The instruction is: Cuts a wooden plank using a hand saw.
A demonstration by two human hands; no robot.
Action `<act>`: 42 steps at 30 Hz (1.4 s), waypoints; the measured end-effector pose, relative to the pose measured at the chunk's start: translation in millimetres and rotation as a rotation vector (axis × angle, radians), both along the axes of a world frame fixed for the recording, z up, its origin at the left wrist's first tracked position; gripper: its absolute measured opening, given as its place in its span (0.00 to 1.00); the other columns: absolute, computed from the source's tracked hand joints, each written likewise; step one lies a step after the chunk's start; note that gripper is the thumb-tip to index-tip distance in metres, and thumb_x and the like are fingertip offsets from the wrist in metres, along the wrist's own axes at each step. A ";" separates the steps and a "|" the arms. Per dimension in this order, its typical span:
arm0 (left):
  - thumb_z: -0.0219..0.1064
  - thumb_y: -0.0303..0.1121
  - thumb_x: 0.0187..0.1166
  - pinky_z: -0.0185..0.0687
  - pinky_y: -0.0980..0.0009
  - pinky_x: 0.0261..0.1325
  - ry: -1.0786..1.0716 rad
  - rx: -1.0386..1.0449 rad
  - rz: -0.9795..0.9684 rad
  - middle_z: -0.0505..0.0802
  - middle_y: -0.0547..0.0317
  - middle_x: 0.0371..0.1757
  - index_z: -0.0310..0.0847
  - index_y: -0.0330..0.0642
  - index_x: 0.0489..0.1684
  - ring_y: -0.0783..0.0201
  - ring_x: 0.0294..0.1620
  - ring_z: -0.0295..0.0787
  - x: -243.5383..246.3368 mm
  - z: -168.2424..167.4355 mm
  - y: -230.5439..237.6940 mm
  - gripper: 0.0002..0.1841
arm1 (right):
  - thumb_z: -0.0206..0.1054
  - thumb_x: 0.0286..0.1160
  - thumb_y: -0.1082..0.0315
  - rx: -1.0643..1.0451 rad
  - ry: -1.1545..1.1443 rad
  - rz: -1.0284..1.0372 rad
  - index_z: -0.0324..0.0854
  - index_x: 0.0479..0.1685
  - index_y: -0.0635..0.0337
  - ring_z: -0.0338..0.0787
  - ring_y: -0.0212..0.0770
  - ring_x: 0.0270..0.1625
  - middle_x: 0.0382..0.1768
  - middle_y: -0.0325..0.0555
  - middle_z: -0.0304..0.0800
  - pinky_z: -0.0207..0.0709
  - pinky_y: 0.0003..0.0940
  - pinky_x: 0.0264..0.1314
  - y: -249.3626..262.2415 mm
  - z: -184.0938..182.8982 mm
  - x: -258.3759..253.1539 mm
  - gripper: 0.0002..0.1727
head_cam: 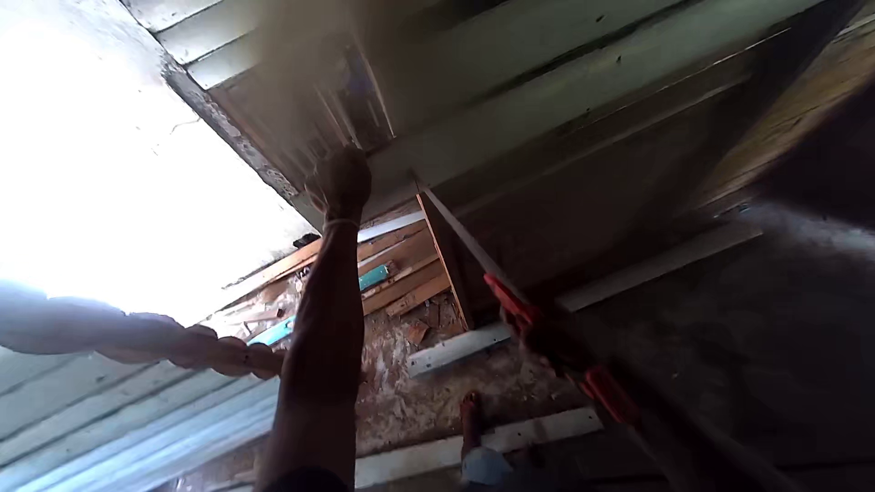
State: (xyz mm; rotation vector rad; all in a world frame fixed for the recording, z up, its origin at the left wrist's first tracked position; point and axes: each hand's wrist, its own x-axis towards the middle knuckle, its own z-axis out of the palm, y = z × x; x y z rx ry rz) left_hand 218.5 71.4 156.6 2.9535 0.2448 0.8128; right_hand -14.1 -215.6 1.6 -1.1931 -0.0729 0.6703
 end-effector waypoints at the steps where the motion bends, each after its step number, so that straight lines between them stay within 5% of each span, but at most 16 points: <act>1: 0.37 0.52 0.89 0.79 0.35 0.41 -0.028 0.009 -0.014 0.94 0.41 0.40 0.84 0.41 0.33 0.38 0.48 0.93 2.7 0.2 1.6 0.31 | 0.70 0.63 0.68 -0.013 -0.009 -0.018 0.76 0.54 0.53 0.78 0.32 0.13 0.22 0.38 0.80 0.76 0.28 0.11 7.7 2.5 6.3 0.18; 4: 0.39 0.52 0.87 0.78 0.34 0.38 -0.083 0.020 -0.023 0.94 0.40 0.39 0.84 0.40 0.31 0.37 0.46 0.94 16.5 3.5 5.7 0.31 | 0.61 0.83 0.63 0.038 -0.185 -0.039 0.80 0.53 0.54 0.80 0.24 0.19 0.25 0.32 0.81 0.78 0.19 0.21 26.9 18.2 79.8 0.08; 5: 0.38 0.52 0.87 0.78 0.34 0.39 -0.047 0.028 -0.015 0.95 0.41 0.39 0.84 0.40 0.31 0.37 0.47 0.94 9.8 -2.9 8.1 0.31 | 0.55 0.87 0.61 0.032 -0.217 0.005 0.78 0.43 0.51 0.77 0.22 0.17 0.20 0.29 0.78 0.75 0.16 0.19 44.3 28.3 108.4 0.09; 8: 0.35 0.51 0.90 0.78 0.31 0.48 0.064 0.045 -0.009 0.94 0.36 0.50 0.85 0.36 0.41 0.34 0.58 0.91 -0.6 12.4 1.1 0.33 | 0.53 0.88 0.63 -0.065 -0.275 -0.009 0.75 0.32 0.54 0.75 0.26 0.13 0.17 0.32 0.75 0.74 0.21 0.14 84.1 50.1 179.0 0.13; 12: 0.34 0.51 0.91 0.76 0.30 0.55 0.080 0.006 -0.015 0.93 0.34 0.52 0.85 0.37 0.45 0.33 0.61 0.89 -7.5 15.3 -3.3 0.33 | 0.54 0.87 0.61 0.107 -0.297 -0.048 0.78 0.35 0.53 0.75 0.25 0.13 0.16 0.30 0.75 0.72 0.21 0.15 59.4 5.4 97.0 0.12; 15: 0.41 0.52 0.89 0.76 0.30 0.50 0.074 -0.025 0.001 0.94 0.37 0.48 0.86 0.41 0.41 0.34 0.57 0.91 0.1 15.4 -9.0 0.29 | 0.72 0.63 0.63 0.002 -0.143 -0.040 0.78 0.52 0.53 0.75 0.31 0.11 0.19 0.37 0.77 0.72 0.27 0.10 -7.3 -18.4 -4.3 0.17; 17: 0.44 0.52 0.88 0.76 0.31 0.46 0.058 -0.054 0.004 0.95 0.40 0.44 0.87 0.43 0.37 0.36 0.52 0.92 -1.8 10.0 -6.7 0.28 | 0.77 0.53 0.63 -0.086 -0.092 -0.048 0.79 0.54 0.52 0.77 0.33 0.11 0.22 0.38 0.81 0.75 0.30 0.09 -14.9 -14.9 -19.0 0.24; 21: 0.43 0.56 0.87 0.78 0.32 0.44 0.050 -0.023 -0.003 0.95 0.42 0.44 0.88 0.46 0.38 0.37 0.51 0.93 9.0 9.3 2.4 0.29 | 0.63 0.78 0.61 0.077 -0.173 0.010 0.79 0.45 0.52 0.77 0.27 0.13 0.19 0.33 0.77 0.75 0.22 0.14 30.4 5.4 95.8 0.07; 25: 0.41 0.55 0.88 0.79 0.33 0.47 0.080 -0.008 -0.015 0.96 0.45 0.46 0.88 0.47 0.40 0.40 0.54 0.93 4.2 12.5 4.4 0.29 | 0.52 0.89 0.63 0.020 -0.244 -0.036 0.76 0.27 0.55 0.75 0.27 0.11 0.14 0.33 0.75 0.72 0.22 0.11 92.2 55.3 194.2 0.17; 29: 0.40 0.53 0.89 0.79 0.33 0.46 0.030 -0.033 -0.039 0.95 0.43 0.43 0.86 0.44 0.37 0.40 0.51 0.93 0.9 12.7 6.4 0.30 | 0.55 0.87 0.58 0.138 -0.226 -0.015 0.78 0.38 0.53 0.74 0.27 0.12 0.17 0.33 0.74 0.71 0.22 0.13 57.4 12.9 104.3 0.12; 30: 0.41 0.53 0.88 0.79 0.34 0.44 0.009 -0.031 -0.038 0.95 0.44 0.41 0.87 0.45 0.34 0.40 0.49 0.94 3.3 11.2 4.2 0.29 | 0.63 0.81 0.58 0.093 -0.190 -0.012 0.78 0.47 0.53 0.75 0.29 0.14 0.19 0.34 0.74 0.72 0.24 0.14 31.1 -3.5 61.9 0.09; 32: 0.44 0.53 0.87 0.78 0.36 0.41 -0.008 -0.052 -0.033 0.95 0.46 0.38 0.86 0.45 0.31 0.41 0.46 0.94 7.1 8.2 1.2 0.28 | 0.78 0.58 0.62 -0.053 -0.118 -0.049 0.81 0.52 0.51 0.76 0.32 0.12 0.21 0.38 0.79 0.74 0.29 0.10 -12.5 -16.5 -0.6 0.21; 34: 0.46 0.52 0.87 0.77 0.37 0.41 -0.020 -0.071 -0.021 0.95 0.47 0.38 0.87 0.46 0.31 0.42 0.46 0.94 8.7 3.5 0.1 0.27 | 0.79 0.51 0.64 -0.115 -0.081 -0.051 0.81 0.53 0.50 0.76 0.33 0.12 0.23 0.38 0.81 0.75 0.30 0.09 -19.7 -9.5 -10.0 0.24; 38: 0.44 0.53 0.86 0.77 0.39 0.36 -0.045 -0.017 -0.013 0.95 0.49 0.35 0.86 0.46 0.28 0.44 0.42 0.94 12.1 1.4 5.2 0.28 | 0.63 0.80 0.62 0.053 -0.256 0.010 0.78 0.42 0.54 0.75 0.25 0.14 0.19 0.32 0.76 0.71 0.20 0.13 49.4 10.4 129.3 0.06; 40: 0.42 0.54 0.87 0.79 0.36 0.40 0.009 -0.008 -0.022 0.96 0.47 0.40 0.87 0.46 0.34 0.42 0.47 0.94 9.9 10.5 5.9 0.29 | 0.55 0.89 0.60 0.089 -0.331 0.090 0.76 0.38 0.52 0.75 0.25 0.17 0.21 0.31 0.74 0.73 0.20 0.18 78.1 25.0 201.2 0.11; 42: 0.41 0.53 0.88 0.78 0.31 0.46 0.074 -0.019 -0.042 0.95 0.42 0.48 0.88 0.45 0.42 0.37 0.54 0.92 2.8 14.7 2.8 0.29 | 0.52 0.88 0.60 -0.013 -0.249 0.053 0.73 0.23 0.50 0.74 0.26 0.11 0.13 0.31 0.73 0.73 0.22 0.12 87.9 52.0 206.6 0.19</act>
